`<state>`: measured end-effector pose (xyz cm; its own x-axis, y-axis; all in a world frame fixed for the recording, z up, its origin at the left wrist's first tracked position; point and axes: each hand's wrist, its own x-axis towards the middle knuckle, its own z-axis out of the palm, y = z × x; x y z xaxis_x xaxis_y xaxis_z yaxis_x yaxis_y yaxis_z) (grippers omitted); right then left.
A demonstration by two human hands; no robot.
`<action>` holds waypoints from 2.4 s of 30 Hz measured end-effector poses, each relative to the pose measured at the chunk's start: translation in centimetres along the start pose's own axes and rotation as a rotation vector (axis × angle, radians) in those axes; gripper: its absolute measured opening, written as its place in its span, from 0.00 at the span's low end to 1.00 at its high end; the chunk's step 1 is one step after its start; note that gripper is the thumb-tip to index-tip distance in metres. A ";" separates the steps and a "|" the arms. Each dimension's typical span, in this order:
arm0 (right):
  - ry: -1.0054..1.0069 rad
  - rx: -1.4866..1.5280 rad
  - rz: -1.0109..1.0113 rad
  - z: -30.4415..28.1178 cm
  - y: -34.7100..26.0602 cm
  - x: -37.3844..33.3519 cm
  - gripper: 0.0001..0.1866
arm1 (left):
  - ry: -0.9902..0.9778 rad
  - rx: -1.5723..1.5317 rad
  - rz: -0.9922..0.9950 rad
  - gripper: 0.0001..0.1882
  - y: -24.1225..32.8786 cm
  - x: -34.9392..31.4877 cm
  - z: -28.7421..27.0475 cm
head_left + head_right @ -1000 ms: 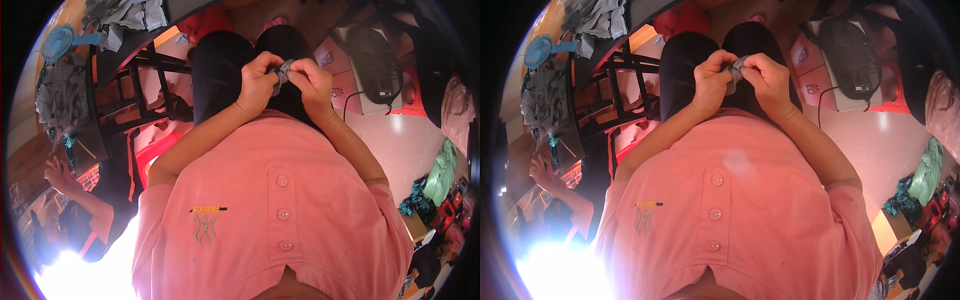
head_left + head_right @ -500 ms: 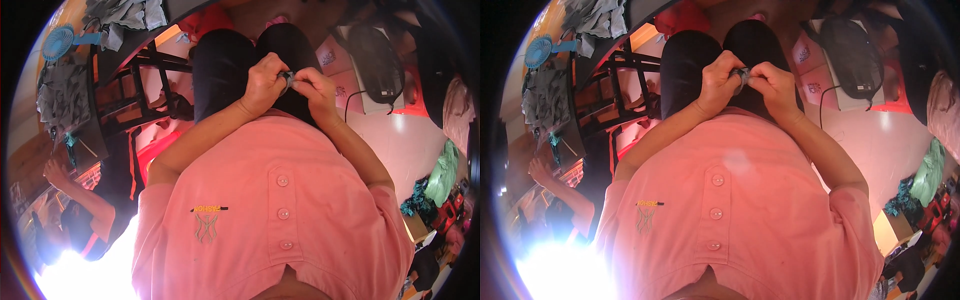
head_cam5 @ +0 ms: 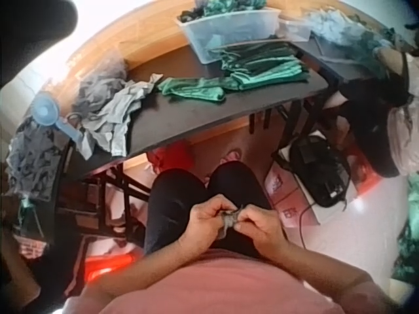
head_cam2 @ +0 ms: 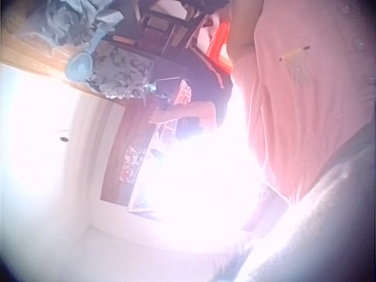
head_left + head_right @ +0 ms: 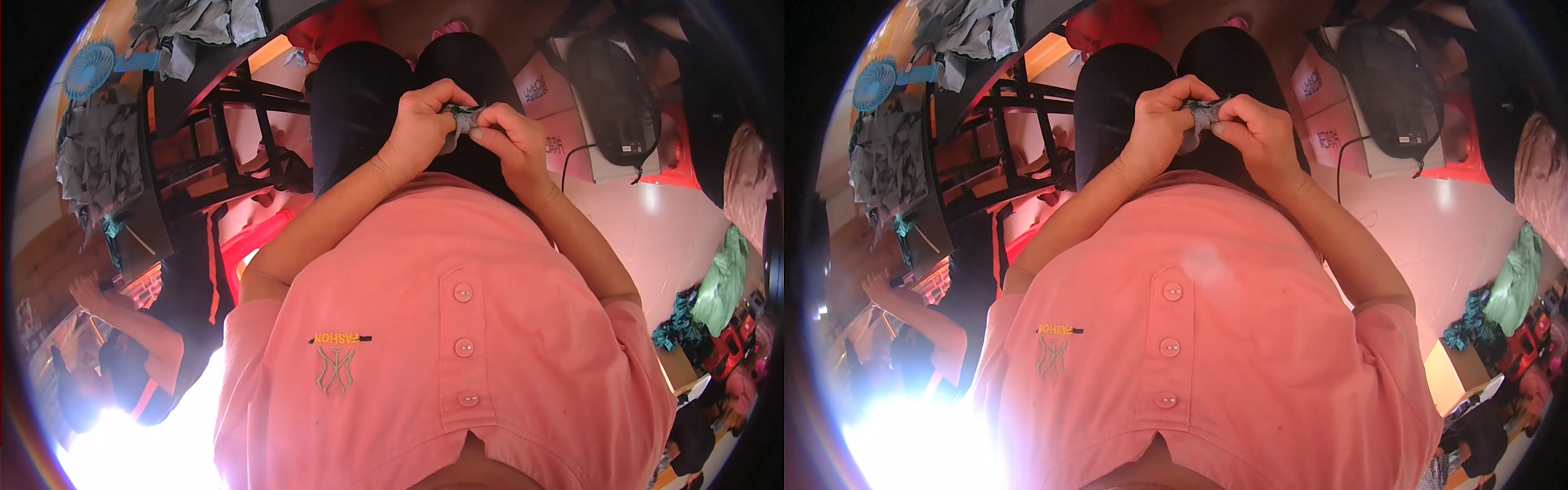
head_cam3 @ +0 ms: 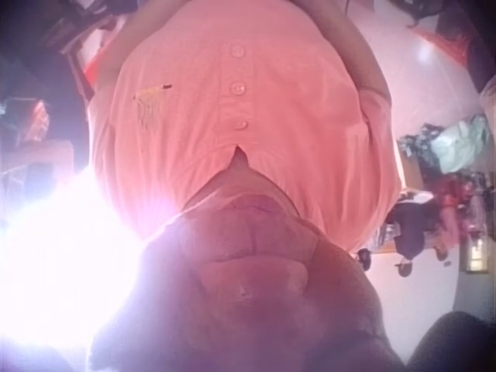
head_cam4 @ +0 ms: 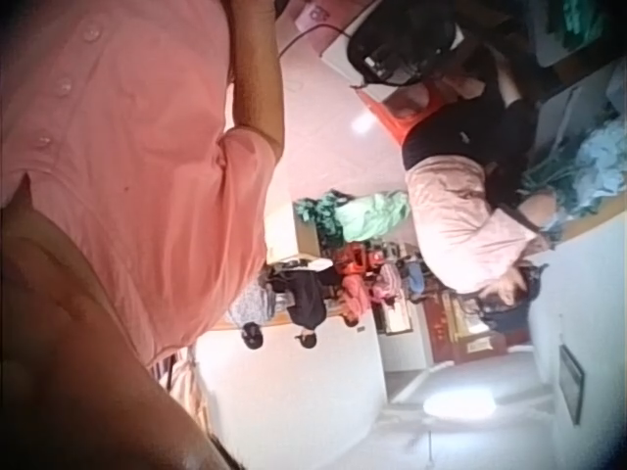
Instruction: Handling and folding small fabric scraps as part of a textile manufacturing process.
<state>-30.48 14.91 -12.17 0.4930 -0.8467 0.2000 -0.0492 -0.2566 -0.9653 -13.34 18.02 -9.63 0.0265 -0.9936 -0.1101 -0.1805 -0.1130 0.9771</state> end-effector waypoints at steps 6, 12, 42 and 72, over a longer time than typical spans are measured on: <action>-0.072 -0.035 -0.001 -0.7 -0.5 1.0 0.04 | -0.023 0.249 0.395 0.13 -1.1 0.1 0.5; -0.196 -0.094 0.062 -1.0 -1.3 2.8 0.04 | 0.112 -0.257 -0.145 0.09 -1.6 0.3 0.1; 0.098 -0.051 -0.144 3.3 -1.1 3.8 0.05 | 0.368 -0.243 -0.075 0.11 -0.8 -0.6 -0.7; 0.162 -0.060 -0.226 2.1 0.2 2.1 0.09 | 0.208 -0.241 -0.077 0.14 0.2 -1.0 -0.5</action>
<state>-27.62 14.04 -12.29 0.3524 -0.8270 0.4381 -0.0074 -0.4706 -0.8823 -12.96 19.00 -9.20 0.2363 -0.9567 -0.1701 0.0674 -0.1585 0.9851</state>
